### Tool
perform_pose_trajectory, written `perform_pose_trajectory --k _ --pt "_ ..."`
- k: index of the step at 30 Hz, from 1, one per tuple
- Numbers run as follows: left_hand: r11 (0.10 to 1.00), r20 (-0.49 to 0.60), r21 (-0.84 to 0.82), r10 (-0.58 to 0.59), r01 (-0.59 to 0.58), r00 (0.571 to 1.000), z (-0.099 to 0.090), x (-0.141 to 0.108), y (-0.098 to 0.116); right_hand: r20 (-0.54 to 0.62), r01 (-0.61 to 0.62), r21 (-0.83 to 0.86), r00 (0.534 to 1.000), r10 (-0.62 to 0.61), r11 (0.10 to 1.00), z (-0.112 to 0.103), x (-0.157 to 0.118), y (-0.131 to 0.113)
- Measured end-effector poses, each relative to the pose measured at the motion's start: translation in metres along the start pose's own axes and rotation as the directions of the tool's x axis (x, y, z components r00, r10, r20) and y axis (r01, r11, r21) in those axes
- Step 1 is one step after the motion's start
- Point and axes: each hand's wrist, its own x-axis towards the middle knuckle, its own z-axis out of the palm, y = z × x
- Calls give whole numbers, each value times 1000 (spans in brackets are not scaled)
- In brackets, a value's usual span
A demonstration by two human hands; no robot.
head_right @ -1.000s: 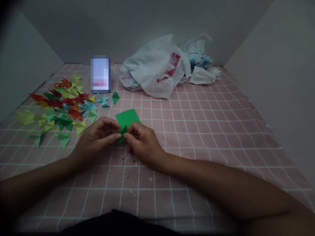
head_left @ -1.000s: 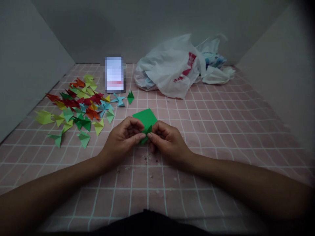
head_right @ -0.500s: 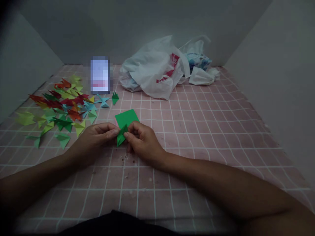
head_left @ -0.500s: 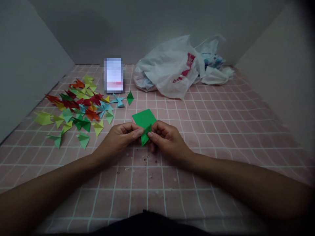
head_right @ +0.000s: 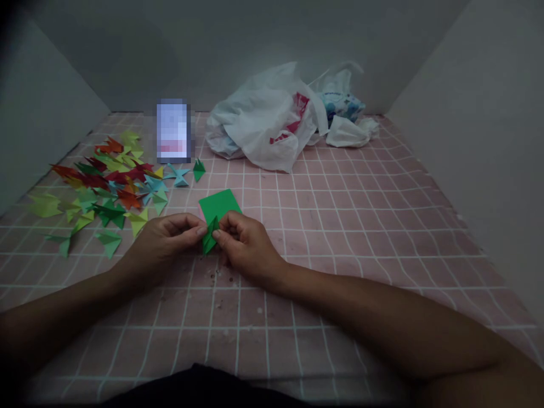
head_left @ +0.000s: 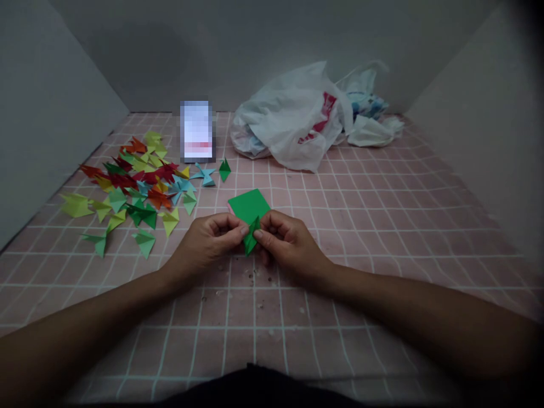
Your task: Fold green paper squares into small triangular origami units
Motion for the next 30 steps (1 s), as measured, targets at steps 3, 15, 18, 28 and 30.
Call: perform_pose_trajectory --k 3,15,18,28,30 --pt "1000 -1 16 22 -22 1000 1 0 0 7 -5 -3 1000 5 1000 0 0 -1" --pt "988 102 148 38 -53 994 0 -1 -8 12 33 -102 999 -32 994 -2 -1 -5" --pt "997 162 79 -25 12 986 -1 0 -8 -21 41 -108 999 -44 993 -3 -1 -7" --pt "992 203 49 -121 113 972 -4 2 -9 -105 56 -66 992 -63 996 -3 -1 -7" --pt "994 200 42 -112 106 973 -3 2 -9 -115 67 -78 990 -75 995 -2 -2 -8"
